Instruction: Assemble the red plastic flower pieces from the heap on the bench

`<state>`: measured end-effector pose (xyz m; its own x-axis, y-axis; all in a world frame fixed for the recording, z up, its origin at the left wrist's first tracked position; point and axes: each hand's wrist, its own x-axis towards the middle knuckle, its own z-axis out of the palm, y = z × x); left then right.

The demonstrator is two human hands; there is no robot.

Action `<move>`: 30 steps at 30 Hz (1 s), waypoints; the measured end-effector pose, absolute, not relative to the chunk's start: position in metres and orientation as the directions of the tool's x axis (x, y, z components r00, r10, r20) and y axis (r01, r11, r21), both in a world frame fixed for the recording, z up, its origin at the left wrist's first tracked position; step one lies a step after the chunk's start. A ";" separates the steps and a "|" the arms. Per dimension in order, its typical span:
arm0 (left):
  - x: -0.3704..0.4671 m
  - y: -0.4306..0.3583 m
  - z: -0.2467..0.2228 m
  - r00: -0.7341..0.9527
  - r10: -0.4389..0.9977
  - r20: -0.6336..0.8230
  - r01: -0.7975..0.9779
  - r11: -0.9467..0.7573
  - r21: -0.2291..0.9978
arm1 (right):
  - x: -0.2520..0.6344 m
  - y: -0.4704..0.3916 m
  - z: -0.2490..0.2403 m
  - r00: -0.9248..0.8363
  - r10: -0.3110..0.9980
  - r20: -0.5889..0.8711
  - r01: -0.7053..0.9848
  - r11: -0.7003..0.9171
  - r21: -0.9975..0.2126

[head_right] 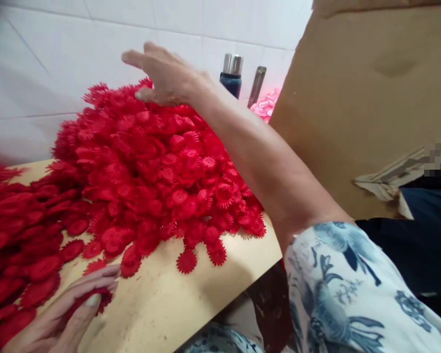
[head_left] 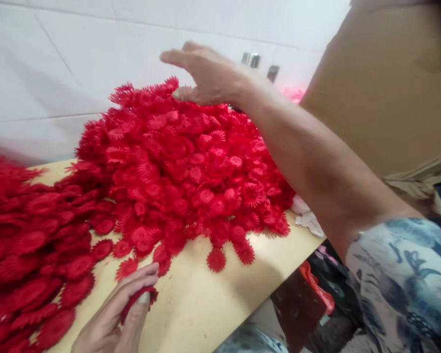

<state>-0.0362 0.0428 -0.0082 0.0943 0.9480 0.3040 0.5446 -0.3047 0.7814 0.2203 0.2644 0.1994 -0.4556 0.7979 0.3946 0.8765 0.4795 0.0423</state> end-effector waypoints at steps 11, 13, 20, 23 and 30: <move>0.016 0.042 -0.007 0.482 0.869 0.116 0.567 -0.410 0.715 | 0.316 0.047 0.076 -0.239 0.940 0.244 0.960 0.267 -0.087; 0.027 0.042 -0.002 0.526 0.845 0.092 0.577 -0.434 0.692 | 0.326 0.038 0.040 -0.122 0.959 0.257 0.977 0.162 -0.137; 0.051 0.043 0.008 0.562 0.827 -0.028 0.630 -0.406 0.662 | 0.319 0.029 -0.032 -0.030 0.944 0.329 0.962 0.116 -0.247; 0.052 0.042 0.007 0.566 0.824 -0.029 0.617 -0.400 0.678 | 0.299 0.015 -0.036 -0.081 0.936 0.341 0.950 0.176 -0.257; 0.043 0.041 0.004 0.522 0.853 0.006 0.602 -0.373 0.706 | 0.277 0.000 -0.030 -0.164 0.907 0.387 0.948 0.254 -0.193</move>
